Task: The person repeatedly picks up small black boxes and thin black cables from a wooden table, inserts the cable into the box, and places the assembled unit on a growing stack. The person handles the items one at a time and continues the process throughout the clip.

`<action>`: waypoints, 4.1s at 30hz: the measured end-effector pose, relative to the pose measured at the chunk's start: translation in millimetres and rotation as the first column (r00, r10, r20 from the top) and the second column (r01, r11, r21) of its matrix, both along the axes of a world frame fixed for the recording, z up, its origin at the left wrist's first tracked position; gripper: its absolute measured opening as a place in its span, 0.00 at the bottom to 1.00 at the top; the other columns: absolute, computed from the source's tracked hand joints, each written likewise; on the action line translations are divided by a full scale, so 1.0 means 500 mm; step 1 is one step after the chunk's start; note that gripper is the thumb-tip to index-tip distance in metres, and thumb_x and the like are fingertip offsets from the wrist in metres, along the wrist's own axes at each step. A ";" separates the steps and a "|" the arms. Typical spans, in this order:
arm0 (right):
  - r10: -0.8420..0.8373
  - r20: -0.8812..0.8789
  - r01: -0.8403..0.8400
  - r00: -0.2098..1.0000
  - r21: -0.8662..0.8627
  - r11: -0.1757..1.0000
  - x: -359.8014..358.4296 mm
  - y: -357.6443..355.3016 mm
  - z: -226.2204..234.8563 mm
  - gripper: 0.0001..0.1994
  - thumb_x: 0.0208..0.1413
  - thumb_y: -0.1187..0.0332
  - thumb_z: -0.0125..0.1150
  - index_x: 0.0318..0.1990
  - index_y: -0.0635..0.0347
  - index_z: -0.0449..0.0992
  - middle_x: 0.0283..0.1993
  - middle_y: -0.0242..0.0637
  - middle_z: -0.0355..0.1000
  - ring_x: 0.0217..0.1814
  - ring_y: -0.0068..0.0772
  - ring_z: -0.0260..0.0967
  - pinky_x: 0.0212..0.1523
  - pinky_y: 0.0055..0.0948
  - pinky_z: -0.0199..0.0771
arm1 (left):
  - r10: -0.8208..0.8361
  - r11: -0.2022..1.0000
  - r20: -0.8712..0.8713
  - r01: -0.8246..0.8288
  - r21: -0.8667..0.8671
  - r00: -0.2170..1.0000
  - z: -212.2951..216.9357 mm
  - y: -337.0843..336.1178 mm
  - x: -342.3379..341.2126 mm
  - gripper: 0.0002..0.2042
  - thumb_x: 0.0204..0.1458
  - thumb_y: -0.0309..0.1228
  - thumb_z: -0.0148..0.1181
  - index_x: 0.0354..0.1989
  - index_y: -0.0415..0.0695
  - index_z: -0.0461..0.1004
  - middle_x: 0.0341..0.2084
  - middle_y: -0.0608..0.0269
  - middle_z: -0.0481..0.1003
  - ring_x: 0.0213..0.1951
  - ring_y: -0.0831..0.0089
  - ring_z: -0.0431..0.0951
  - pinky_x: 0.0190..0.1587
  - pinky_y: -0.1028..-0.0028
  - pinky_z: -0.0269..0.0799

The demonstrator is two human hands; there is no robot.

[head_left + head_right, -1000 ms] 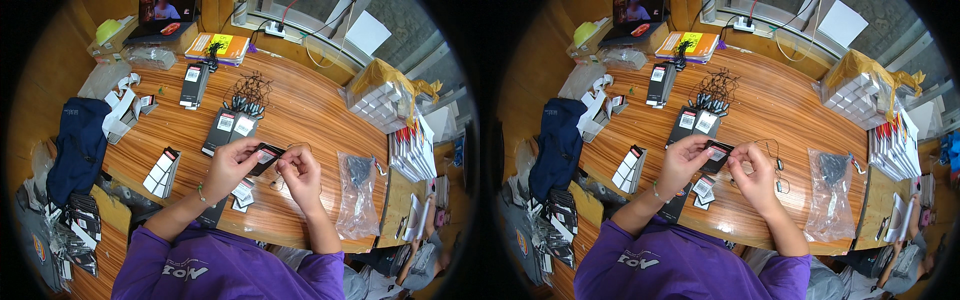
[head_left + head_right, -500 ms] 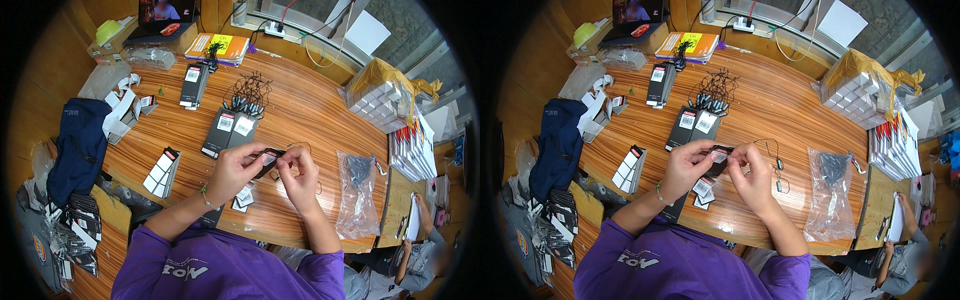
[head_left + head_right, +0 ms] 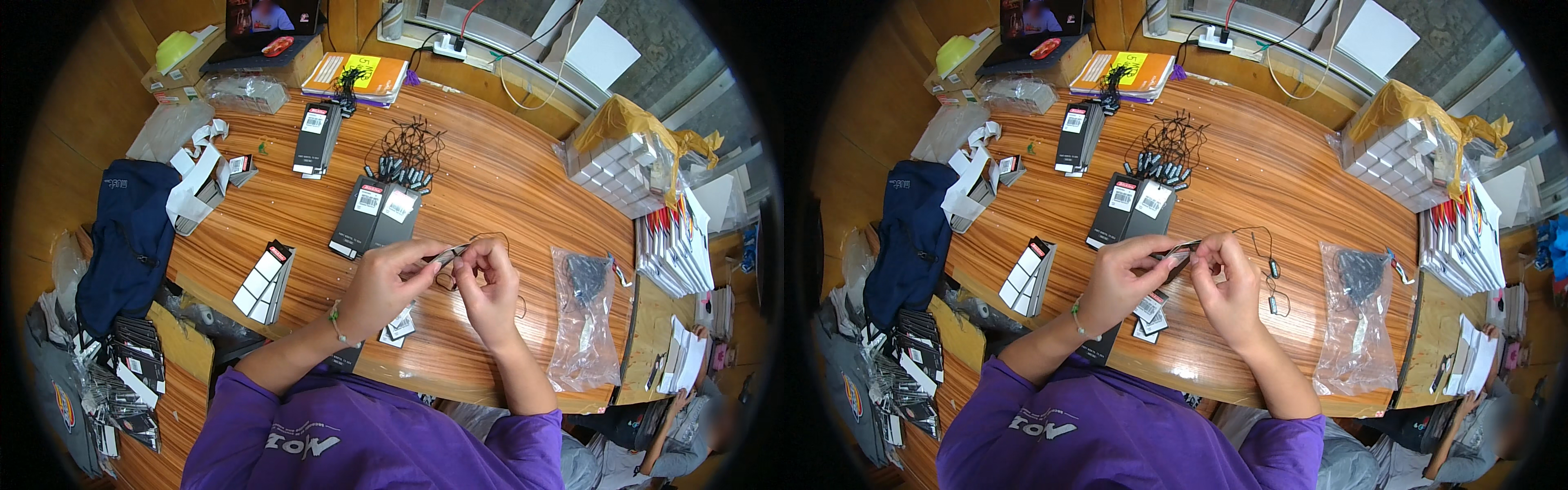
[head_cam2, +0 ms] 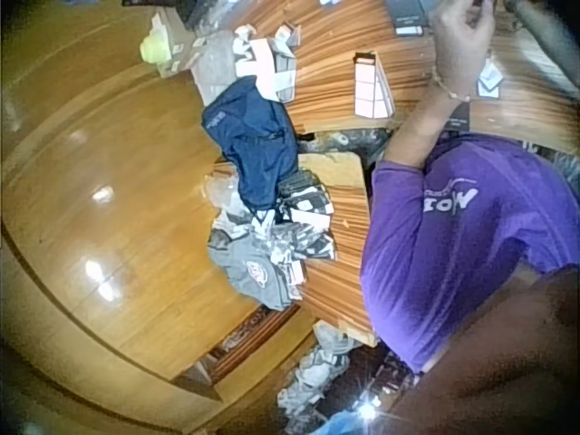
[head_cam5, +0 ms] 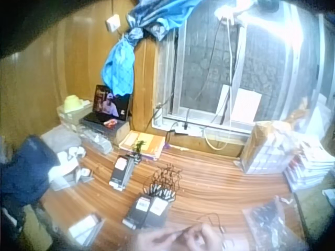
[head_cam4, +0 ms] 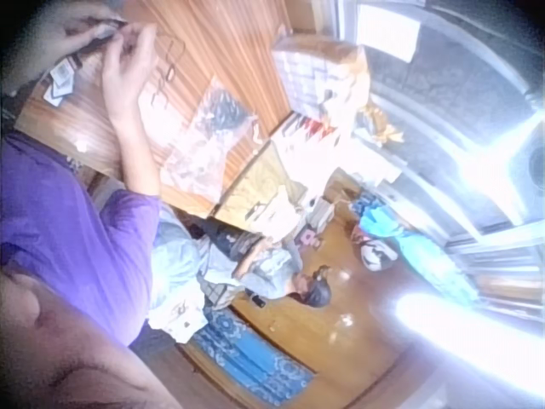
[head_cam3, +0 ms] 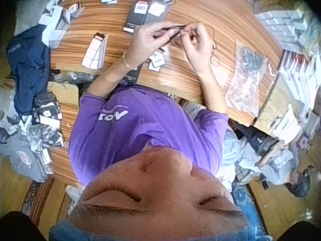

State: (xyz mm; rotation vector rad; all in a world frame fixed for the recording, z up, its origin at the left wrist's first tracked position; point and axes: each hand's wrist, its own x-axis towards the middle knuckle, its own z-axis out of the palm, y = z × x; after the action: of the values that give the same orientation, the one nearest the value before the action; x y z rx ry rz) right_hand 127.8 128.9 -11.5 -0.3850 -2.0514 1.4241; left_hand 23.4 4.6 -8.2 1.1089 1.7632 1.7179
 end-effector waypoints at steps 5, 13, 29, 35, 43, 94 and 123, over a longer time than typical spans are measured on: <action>-0.028 -0.076 0.006 0.997 -0.280 0.960 -0.005 -0.013 0.003 0.06 0.48 0.82 0.55 0.29 0.64 0.64 0.24 0.32 0.64 0.26 0.18 0.61 0.28 0.18 0.62 | 0.004 1.000 -0.184 -0.005 -0.007 0.983 0.000 -0.001 -0.002 0.12 0.48 0.16 0.55 0.42 0.34 0.73 0.35 0.57 0.76 0.34 0.77 0.77 0.34 0.81 0.76; -0.011 -0.104 0.076 0.994 0.647 0.759 -0.004 -0.001 0.001 0.09 0.41 0.85 0.55 0.28 0.62 0.64 0.24 0.38 0.65 0.25 0.30 0.64 0.27 0.23 0.64 | 0.034 0.998 -0.441 -0.007 0.064 0.897 0.010 0.001 -0.006 0.13 0.44 0.17 0.57 0.41 0.36 0.74 0.32 0.53 0.76 0.32 0.65 0.78 0.32 0.74 0.74; -0.040 0.217 -0.021 0.975 0.274 0.962 -0.009 0.027 0.019 0.05 0.46 0.74 0.64 0.30 0.64 0.75 0.27 0.39 0.69 0.28 0.24 0.65 0.30 0.23 0.64 | 0.073 0.997 -0.389 -0.079 0.001 0.918 0.001 0.003 -0.005 0.11 0.49 0.20 0.55 0.42 0.37 0.73 0.34 0.54 0.76 0.34 0.63 0.78 0.36 0.72 0.72; 0.018 0.110 -0.045 0.994 0.245 0.969 -0.017 0.037 0.014 0.09 0.48 0.72 0.63 0.36 0.64 0.74 0.32 0.36 0.70 0.36 0.25 0.65 0.38 0.24 0.64 | 0.069 0.995 -0.321 -0.044 0.085 0.945 0.009 0.007 -0.012 0.11 0.47 0.17 0.56 0.40 0.37 0.74 0.32 0.56 0.76 0.34 0.66 0.77 0.34 0.75 0.72; 0.333 -0.045 -0.255 0.942 -0.740 0.622 -0.004 0.050 0.003 0.06 0.53 0.71 0.57 0.37 0.62 0.73 0.37 0.30 0.71 0.39 0.20 0.64 0.43 0.21 0.64 | 0.167 0.979 -0.468 -0.088 0.186 0.868 0.017 0.005 -0.015 0.10 0.42 0.14 0.58 0.34 0.38 0.76 0.30 0.58 0.76 0.33 0.67 0.76 0.34 0.74 0.72; 0.244 -0.057 -0.242 0.968 -0.469 0.849 0.023 0.006 0.064 0.10 0.54 0.80 0.50 0.43 0.63 0.62 0.29 0.35 0.70 0.31 0.23 0.68 0.36 0.21 0.69 | 0.260 0.965 0.148 -0.253 -0.069 0.954 0.076 -0.184 -0.119 0.09 0.43 0.14 0.60 0.34 0.36 0.70 0.28 0.60 0.77 0.32 0.78 0.78 0.36 0.83 0.74; 0.019 -0.055 -0.003 0.998 0.277 0.961 0.011 -0.013 0.025 0.07 0.49 0.83 0.53 0.34 0.65 0.66 0.26 0.39 0.70 0.25 0.27 0.71 0.25 0.23 0.69 | -0.039 0.999 -0.381 0.025 -0.044 0.924 0.047 -0.008 0.002 0.06 0.43 0.19 0.62 0.31 0.36 0.74 0.29 0.59 0.75 0.31 0.71 0.77 0.30 0.77 0.73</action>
State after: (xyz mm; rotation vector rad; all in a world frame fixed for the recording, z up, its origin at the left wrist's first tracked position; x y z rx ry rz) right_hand 133.4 122.6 1.2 -0.2131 -2.1700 1.1185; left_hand 24.2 0.6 15.4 1.5300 1.9791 1.5148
